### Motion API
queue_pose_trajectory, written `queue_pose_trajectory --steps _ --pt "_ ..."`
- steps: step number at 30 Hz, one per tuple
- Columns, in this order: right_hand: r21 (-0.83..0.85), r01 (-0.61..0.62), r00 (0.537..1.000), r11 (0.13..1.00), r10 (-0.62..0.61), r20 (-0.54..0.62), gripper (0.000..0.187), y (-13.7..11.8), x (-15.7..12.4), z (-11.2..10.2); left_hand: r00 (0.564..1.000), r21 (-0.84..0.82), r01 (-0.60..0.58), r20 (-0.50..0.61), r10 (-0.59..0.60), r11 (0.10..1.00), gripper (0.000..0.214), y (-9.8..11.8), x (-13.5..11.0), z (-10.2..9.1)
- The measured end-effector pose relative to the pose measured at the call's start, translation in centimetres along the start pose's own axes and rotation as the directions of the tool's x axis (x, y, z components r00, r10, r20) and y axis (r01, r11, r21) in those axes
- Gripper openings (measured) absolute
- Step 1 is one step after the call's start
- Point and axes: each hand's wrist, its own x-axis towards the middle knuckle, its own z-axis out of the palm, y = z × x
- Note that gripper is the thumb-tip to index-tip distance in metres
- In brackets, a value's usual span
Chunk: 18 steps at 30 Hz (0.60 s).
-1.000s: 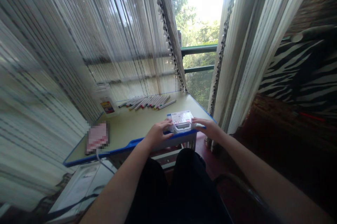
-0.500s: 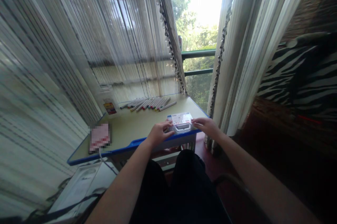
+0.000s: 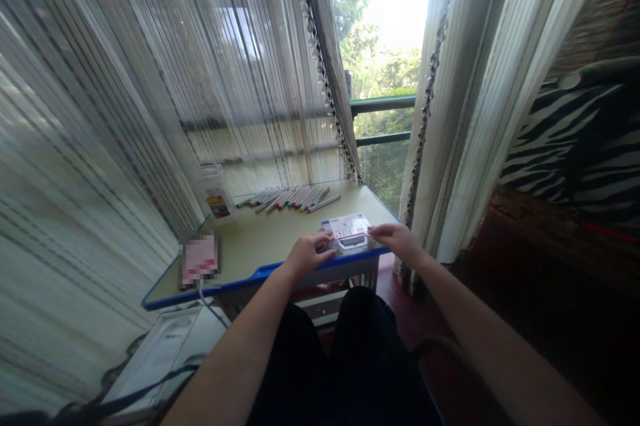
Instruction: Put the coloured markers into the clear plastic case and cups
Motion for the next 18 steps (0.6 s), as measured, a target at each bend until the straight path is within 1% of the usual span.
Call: queue_pose_trajectory --steps 3,7,11,14,18 --pt "0.043 -0.035 0.999 0.998 0.034 0.015 0.014 0.0 0.0 -0.1 1.0 0.028 -0.002 -0.018 0.003 1.0 0.029 0.1 0.1 0.0" --pt "0.078 -0.071 0.997 0.994 0.069 0.029 0.017 0.1 0.1 0.0 0.999 -0.015 0.009 -0.033 -0.009 1.0 0.026 0.0 0.4 -0.1" --pt "0.081 -0.058 0.998 0.995 0.055 0.04 0.017 0.3 0.3 0.0 0.997 -0.05 0.051 -0.051 -0.054 0.997 0.025 0.0 0.6 -0.1" --pt "0.07 -0.044 0.998 0.997 0.041 0.037 0.017 0.4 0.4 0.0 0.995 -0.062 0.085 -0.045 -0.088 0.994 0.023 0.2 0.8 0.0" --pt "0.036 -0.023 0.999 0.999 0.022 0.032 0.014 0.3 0.4 0.0 0.993 -0.047 0.106 -0.043 -0.108 0.993 0.023 0.7 1.0 0.2"
